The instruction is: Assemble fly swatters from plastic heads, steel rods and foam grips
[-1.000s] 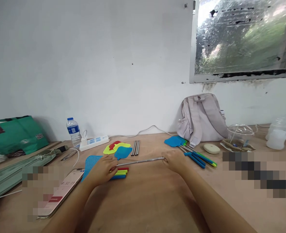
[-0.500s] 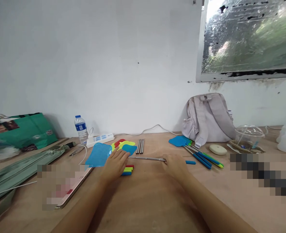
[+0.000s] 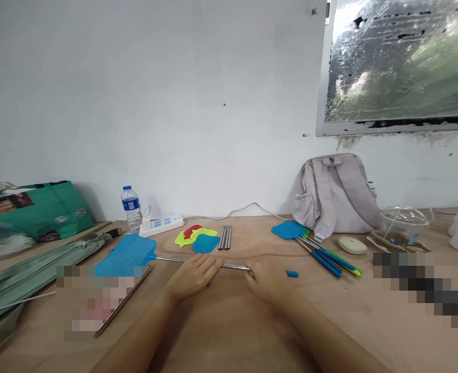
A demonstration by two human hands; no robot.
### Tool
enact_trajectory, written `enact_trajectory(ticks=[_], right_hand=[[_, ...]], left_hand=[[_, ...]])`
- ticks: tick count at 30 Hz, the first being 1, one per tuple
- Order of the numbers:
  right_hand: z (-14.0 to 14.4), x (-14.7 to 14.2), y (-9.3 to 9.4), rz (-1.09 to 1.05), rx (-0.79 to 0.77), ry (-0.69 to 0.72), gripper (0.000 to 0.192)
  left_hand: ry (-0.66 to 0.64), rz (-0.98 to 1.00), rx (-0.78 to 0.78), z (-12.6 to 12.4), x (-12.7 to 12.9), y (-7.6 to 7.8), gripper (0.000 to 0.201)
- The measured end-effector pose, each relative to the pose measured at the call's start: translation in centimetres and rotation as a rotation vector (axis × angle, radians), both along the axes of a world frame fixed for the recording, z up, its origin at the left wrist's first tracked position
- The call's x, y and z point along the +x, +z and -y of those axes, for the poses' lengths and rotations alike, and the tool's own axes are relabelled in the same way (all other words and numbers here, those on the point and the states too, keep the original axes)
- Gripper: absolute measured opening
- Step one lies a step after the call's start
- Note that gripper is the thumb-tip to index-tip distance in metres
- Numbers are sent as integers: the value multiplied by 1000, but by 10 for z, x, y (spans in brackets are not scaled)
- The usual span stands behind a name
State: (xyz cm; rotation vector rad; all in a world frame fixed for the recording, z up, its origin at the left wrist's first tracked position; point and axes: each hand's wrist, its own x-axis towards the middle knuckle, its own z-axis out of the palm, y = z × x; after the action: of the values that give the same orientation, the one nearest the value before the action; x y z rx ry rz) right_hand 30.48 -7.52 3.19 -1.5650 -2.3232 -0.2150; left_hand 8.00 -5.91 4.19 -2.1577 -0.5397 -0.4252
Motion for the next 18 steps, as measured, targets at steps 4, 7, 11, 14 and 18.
enact_trajectory(ticks=[4,7,11,14,18], right_hand=[[-6,11,0,40,71,9,18],[-12,20,0,67,149,26,17],[-16,26,1,97,261,34,16],[-18,33,2,119,340,22,17],[-24,50,0,140,454,46,19]], left_hand=[[5,21,64,-2,-10,2,24],[32,43,106,-4,-19,5,23],[32,60,150,-5,-29,10,20],[30,89,174,-6,-32,12,16],[37,129,176,-8,-37,12,13]])
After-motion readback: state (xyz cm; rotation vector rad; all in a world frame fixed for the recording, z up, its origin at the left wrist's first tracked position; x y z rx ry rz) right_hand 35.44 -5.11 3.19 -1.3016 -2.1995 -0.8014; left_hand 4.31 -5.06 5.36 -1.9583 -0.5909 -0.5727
